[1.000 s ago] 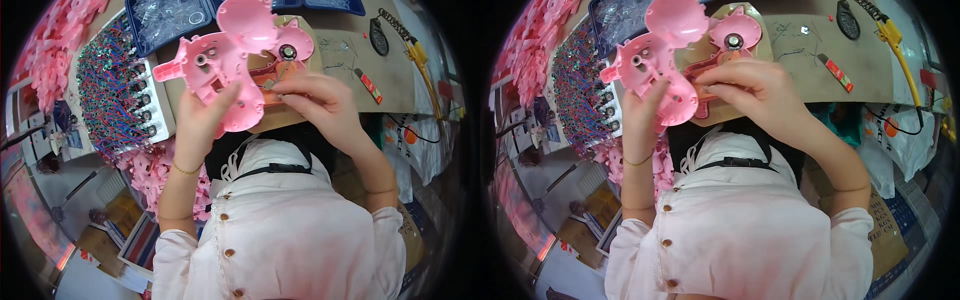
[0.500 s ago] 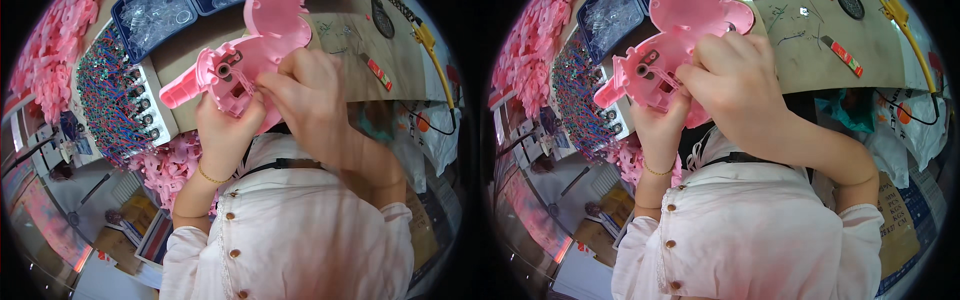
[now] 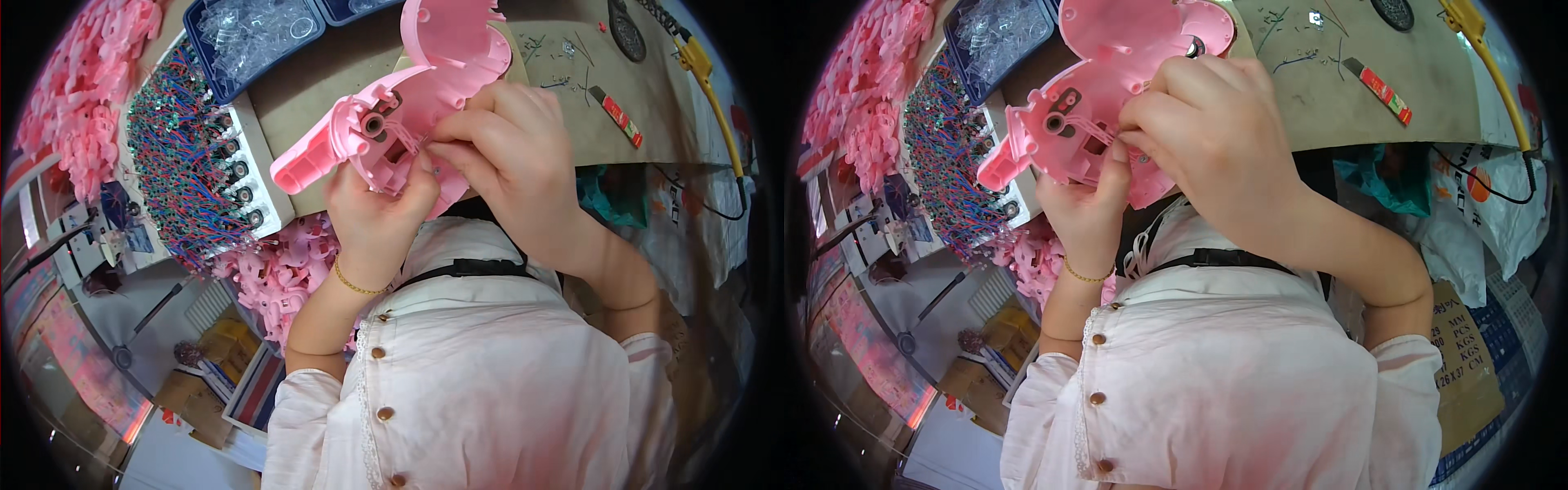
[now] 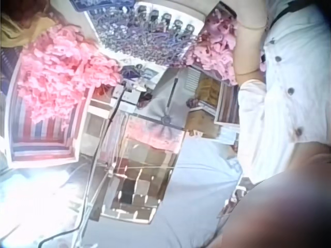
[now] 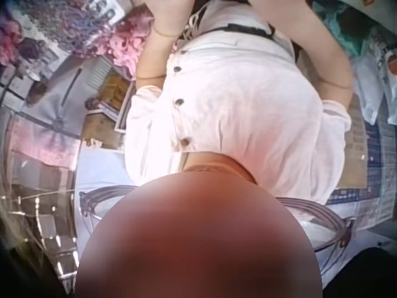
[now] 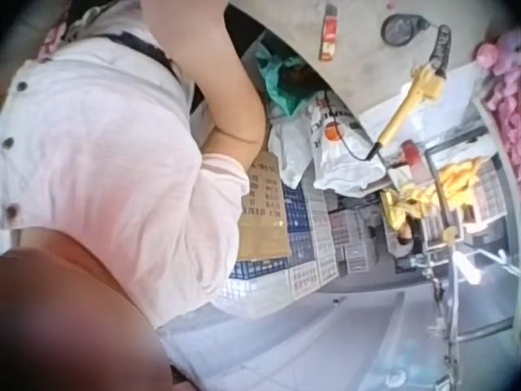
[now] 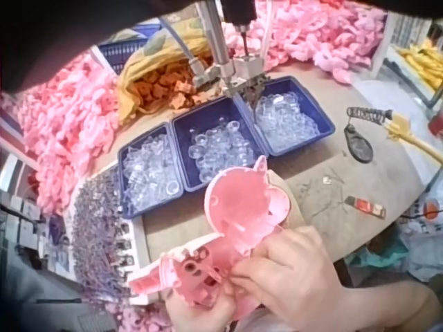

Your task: Assembling a motorized toy horse by soldering wires and fitting components into the plastic shell.

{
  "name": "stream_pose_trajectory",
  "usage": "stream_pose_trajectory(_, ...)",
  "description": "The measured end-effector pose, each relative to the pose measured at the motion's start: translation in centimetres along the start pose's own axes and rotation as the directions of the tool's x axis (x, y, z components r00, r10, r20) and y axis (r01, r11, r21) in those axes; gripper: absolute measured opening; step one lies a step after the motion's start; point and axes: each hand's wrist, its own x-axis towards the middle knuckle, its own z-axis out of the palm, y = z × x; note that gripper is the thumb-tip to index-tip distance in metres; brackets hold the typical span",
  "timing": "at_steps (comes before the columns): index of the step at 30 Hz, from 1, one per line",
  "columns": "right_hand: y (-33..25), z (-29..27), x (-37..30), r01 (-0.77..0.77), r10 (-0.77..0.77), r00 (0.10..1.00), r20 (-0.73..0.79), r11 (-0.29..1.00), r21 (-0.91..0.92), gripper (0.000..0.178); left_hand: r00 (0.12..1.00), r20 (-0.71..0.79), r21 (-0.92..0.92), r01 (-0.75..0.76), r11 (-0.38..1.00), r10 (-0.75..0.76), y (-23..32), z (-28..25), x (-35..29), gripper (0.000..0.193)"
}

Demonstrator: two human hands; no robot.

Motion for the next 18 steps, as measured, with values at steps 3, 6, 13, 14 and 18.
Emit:
stream_pose_trajectory(3,0.0,-0.1,-0.1,-0.005,0.005,1.000,0.012,0.999,-0.033,0.019,1.000,-0.002,0.041,-0.024,0.999,0.024,0.2,0.2,0.1,0.027)
stream_pose_trajectory(6,-0.2,0.0,-0.2,-0.003,0.005,0.999,0.035,0.997,-0.075,0.019,0.989,-0.072,0.015,-0.131,0.991,0.132,0.1,0.7,0.2,0.027)
stream_pose_trajectory(13,0.4,-1.7,0.0,-0.025,0.023,0.991,0.133,1.000,0.012,0.014,0.966,0.260,0.026,-0.019,0.999,0.012,0.3,-1.2,1.6,0.033)
stream_pose_trajectory(14,0.7,-2.8,0.3,-0.008,0.007,0.989,0.148,1.000,0.007,0.014,0.970,0.243,0.012,-0.017,1.000,0.014,0.5,-1.9,2.1,0.033)
stream_pose_trajectory(18,1.5,-8.1,5.0,-0.365,0.328,0.925,0.193,0.907,0.208,0.028,0.847,0.454,0.428,-0.479,0.766,0.275,4.6,-3.4,4.8,0.032)
